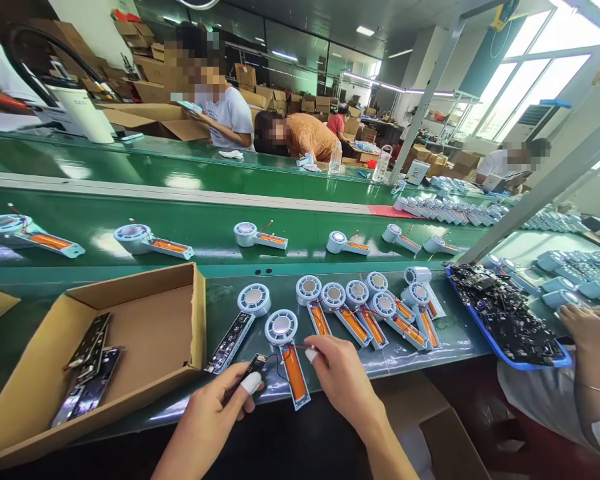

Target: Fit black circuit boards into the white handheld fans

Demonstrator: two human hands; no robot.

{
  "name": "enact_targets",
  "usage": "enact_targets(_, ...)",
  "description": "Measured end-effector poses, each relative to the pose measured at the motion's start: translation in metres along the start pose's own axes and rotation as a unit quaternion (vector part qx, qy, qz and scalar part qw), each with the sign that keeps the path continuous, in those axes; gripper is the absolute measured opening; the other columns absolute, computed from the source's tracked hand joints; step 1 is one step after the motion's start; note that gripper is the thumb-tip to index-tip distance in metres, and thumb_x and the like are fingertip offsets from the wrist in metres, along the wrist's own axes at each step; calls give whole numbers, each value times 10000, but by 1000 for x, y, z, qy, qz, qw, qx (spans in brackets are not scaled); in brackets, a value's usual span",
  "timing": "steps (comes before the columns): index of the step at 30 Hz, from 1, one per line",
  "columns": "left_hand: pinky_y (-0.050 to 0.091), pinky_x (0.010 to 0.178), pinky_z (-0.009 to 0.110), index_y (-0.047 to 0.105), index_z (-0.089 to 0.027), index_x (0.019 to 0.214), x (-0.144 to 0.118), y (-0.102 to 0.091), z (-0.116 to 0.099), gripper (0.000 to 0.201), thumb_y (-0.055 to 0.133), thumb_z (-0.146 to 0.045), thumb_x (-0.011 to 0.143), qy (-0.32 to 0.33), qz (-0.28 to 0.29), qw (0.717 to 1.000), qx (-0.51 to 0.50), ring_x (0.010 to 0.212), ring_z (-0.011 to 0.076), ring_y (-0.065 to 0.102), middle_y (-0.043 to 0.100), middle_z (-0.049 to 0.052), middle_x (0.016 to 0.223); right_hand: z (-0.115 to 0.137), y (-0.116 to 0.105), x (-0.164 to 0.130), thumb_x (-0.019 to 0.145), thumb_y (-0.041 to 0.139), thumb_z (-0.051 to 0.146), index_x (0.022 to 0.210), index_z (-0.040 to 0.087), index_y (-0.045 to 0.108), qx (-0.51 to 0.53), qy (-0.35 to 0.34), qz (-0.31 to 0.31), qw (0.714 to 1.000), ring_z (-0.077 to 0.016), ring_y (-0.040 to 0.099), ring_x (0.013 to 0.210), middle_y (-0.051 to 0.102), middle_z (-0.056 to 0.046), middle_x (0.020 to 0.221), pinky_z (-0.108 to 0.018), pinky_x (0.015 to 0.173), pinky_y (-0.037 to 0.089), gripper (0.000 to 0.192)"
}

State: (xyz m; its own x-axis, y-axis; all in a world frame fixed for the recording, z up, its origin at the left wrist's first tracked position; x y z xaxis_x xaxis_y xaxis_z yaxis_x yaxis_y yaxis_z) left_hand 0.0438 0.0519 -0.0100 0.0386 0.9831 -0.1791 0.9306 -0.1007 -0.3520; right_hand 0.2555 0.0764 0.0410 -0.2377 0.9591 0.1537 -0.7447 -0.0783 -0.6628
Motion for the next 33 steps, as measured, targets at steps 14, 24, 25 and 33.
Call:
enact_targets(14,407,499,258,636,-219,1015,-5,12,8,297,445,-414,897,-10,25,997,-73,486,149,489,478,-61,557,23,37,21,957,507,135,1063,220,727,16,-161,39,986,-195,676,874,744,-60,919,-299,790,539,259)
enact_targets(24,316,450,238,651,-202,1089,-2,13,15,401,480,-484,863,-43,20,994,-99,484,144,417,464,-62,553,21,7,16,835,447,-37,1100,233,733,73,-160,174,969,-193,633,1178,660,-65,1270,-333,1007,500,475)
enact_targets(25,310,452,238,652,-201,1088,-2,14,14,406,485,-499,868,-41,23,994,-95,481,142,405,447,-67,547,21,8,17,839,454,-37,1082,231,738,69,-163,173,969,-188,646,1143,665,-67,1243,-322,983,513,461)
enact_targets(33,264,442,247,663,-198,1065,-3,12,12,441,446,-539,890,-30,27,998,-49,458,136,336,393,-79,528,23,4,21,826,476,-81,1063,233,746,-27,-216,204,954,-214,547,1226,612,-72,1315,-361,1024,485,477)
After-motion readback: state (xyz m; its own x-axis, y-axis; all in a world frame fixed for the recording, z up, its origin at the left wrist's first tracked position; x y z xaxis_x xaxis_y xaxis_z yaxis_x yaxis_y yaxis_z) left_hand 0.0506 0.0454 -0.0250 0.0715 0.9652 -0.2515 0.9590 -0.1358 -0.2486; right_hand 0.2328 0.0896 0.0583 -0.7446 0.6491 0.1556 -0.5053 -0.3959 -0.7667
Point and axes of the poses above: each hand's wrist, its own x-axis towards the middle knuckle, its own y-axis out of the palm, z = x × y, the point moved 4 cm from there along x, towards the middle knuckle
